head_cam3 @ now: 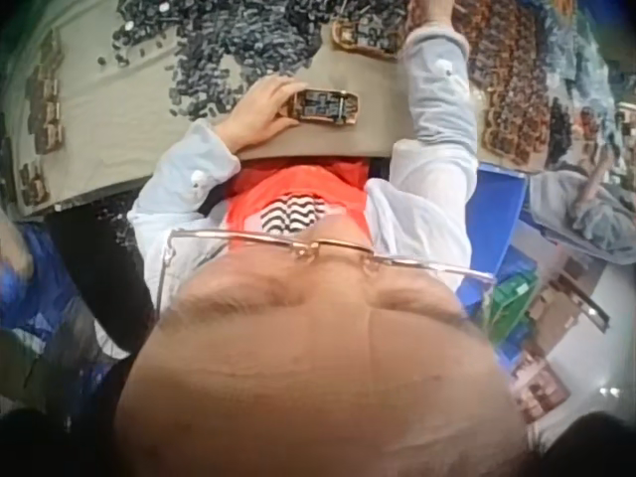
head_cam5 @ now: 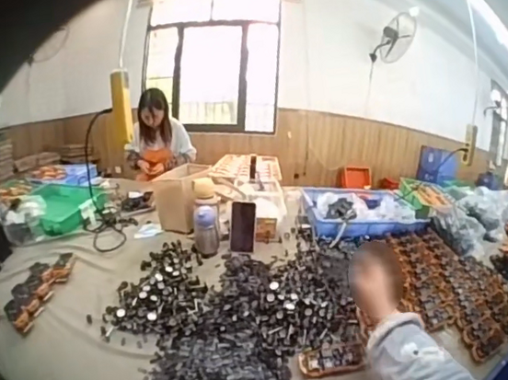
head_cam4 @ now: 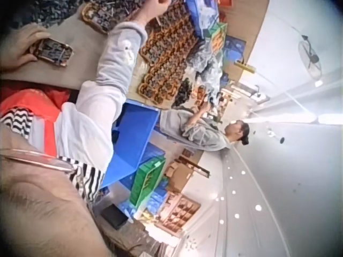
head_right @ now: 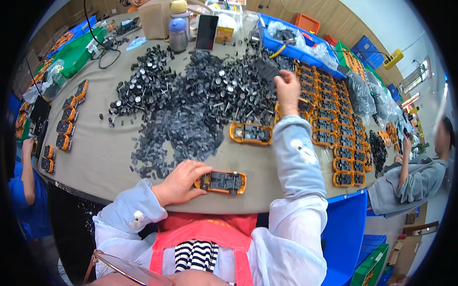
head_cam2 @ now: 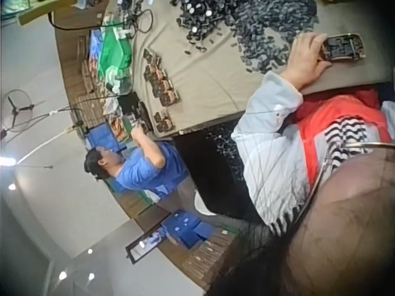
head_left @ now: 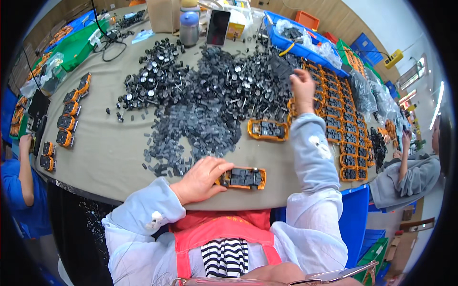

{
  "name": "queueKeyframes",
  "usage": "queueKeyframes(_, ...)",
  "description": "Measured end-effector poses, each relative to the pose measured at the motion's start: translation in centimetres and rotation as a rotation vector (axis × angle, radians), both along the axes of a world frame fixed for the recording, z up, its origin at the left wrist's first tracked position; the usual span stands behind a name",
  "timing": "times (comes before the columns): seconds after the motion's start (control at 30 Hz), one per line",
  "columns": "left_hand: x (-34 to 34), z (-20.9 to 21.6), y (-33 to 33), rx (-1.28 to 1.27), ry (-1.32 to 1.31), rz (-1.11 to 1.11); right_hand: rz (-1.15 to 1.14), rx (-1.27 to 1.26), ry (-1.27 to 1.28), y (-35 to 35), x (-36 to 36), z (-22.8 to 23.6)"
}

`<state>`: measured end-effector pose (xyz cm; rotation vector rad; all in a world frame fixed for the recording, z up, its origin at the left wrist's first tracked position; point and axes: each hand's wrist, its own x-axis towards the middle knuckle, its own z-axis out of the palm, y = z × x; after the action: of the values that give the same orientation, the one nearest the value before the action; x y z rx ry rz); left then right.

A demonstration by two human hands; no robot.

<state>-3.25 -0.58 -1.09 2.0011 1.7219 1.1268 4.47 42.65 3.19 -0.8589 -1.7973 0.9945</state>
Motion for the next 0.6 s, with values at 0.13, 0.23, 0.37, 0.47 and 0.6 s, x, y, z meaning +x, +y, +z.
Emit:
queueKeyframes(0.13, 0.0, -0.2, -0.1, 0.041, 0.018, 0.009, -0.06, 0.674, -0.295, -8.7, 9.4, 9.2)
queueKeyframes(0.23, 0.5, 0.5, -0.3, 0.035, 0.086, 0.043, 0.031, 0.853, -0.665, -15.1, 15.1, 13.2)
queueKeyframes(0.37, 1.0, 0.9, -0.2, -0.001, 0.145, 0.068, 0.245, 0.807, -1.127, -19.6, 17.8, 8.9)
queueKeyframes(0.47, 1.6, 1.0, -0.9, -0.046, 0.114, 0.117, 0.448, 0.576, -1.086, -21.0, 18.4, 5.8)
queueKeyframes(0.6, 2.2, 0.2, -2.0, -0.025, 0.092, 0.15, 0.543, 0.438, -0.906, -18.2, 22.2, 4.0)
